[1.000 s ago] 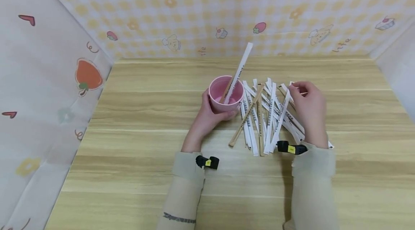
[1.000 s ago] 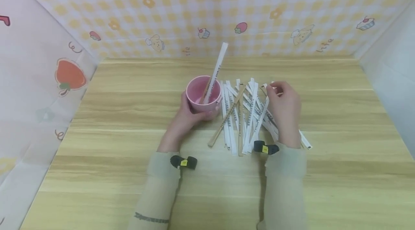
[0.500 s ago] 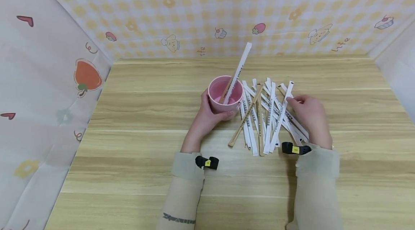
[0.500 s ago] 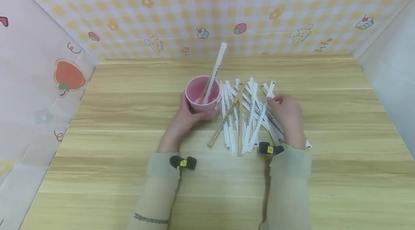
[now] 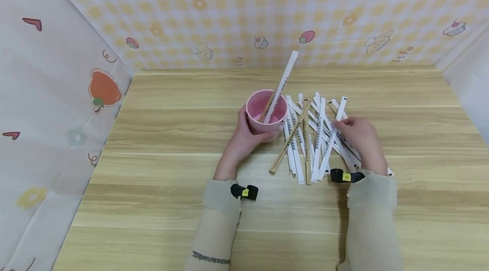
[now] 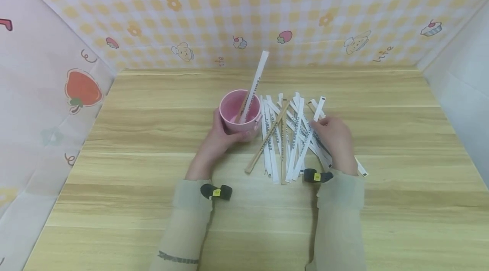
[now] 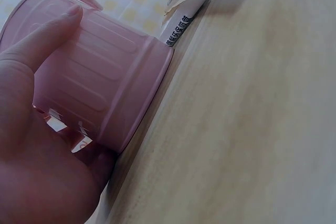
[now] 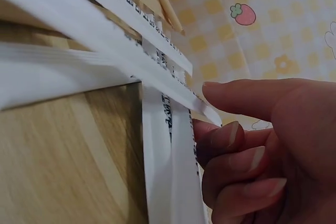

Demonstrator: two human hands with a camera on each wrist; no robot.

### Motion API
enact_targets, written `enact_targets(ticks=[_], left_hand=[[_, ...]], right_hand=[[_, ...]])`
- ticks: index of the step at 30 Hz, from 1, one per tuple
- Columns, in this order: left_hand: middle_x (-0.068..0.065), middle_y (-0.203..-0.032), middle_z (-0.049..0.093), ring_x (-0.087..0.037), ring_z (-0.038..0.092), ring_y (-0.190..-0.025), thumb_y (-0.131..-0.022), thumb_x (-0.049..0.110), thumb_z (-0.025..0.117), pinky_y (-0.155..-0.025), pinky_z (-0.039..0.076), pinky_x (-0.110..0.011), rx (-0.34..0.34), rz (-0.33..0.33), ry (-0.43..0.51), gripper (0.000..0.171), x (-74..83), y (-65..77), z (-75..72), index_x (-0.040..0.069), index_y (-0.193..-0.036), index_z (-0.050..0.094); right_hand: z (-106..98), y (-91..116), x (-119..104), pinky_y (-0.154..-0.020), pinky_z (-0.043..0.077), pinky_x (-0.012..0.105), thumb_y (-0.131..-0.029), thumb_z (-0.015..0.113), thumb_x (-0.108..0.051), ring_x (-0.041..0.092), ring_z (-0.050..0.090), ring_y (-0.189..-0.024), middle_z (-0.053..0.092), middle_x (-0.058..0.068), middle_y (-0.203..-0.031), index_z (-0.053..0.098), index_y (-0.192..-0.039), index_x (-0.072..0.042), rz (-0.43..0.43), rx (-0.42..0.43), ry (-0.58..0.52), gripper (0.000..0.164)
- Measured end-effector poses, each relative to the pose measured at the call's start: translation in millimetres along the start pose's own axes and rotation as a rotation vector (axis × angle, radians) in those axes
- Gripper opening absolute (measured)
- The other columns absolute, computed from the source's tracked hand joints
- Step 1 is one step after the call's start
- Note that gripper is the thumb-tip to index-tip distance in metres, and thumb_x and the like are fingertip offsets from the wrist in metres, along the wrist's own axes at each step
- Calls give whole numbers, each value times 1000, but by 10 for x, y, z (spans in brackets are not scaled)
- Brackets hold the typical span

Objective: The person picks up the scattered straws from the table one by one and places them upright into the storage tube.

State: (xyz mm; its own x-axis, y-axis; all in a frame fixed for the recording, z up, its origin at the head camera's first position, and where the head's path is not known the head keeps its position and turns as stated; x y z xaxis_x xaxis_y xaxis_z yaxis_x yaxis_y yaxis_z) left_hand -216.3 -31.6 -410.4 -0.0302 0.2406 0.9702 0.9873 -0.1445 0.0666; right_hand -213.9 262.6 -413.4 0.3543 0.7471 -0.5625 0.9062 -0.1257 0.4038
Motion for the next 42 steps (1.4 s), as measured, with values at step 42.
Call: enact_targets(ticks=[42], left_hand=[[2, -138, 29, -19, 29, -125, -67, 21, 79, -100, 29, -38, -35, -31, 37, 97, 299, 143, -10, 26, -139, 13]], right_hand=[[-854, 633, -751, -45, 31, 21, -85, 56, -38, 12, 43, -52, 53, -3, -61, 62, -86, -12, -268, 681, -386, 27]])
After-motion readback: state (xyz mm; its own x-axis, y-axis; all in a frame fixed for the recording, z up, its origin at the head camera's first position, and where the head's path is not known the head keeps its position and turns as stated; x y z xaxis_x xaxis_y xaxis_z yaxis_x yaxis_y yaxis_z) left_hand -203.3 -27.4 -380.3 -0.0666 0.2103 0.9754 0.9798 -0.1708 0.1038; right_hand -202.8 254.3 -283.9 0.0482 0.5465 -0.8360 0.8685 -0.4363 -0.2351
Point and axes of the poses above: each hand's wrist, its own y-axis away from the middle knuckle, its own z-axis out of the palm, x = y × z, the point moved 9 cm from there along -y, towards the middle knuckle
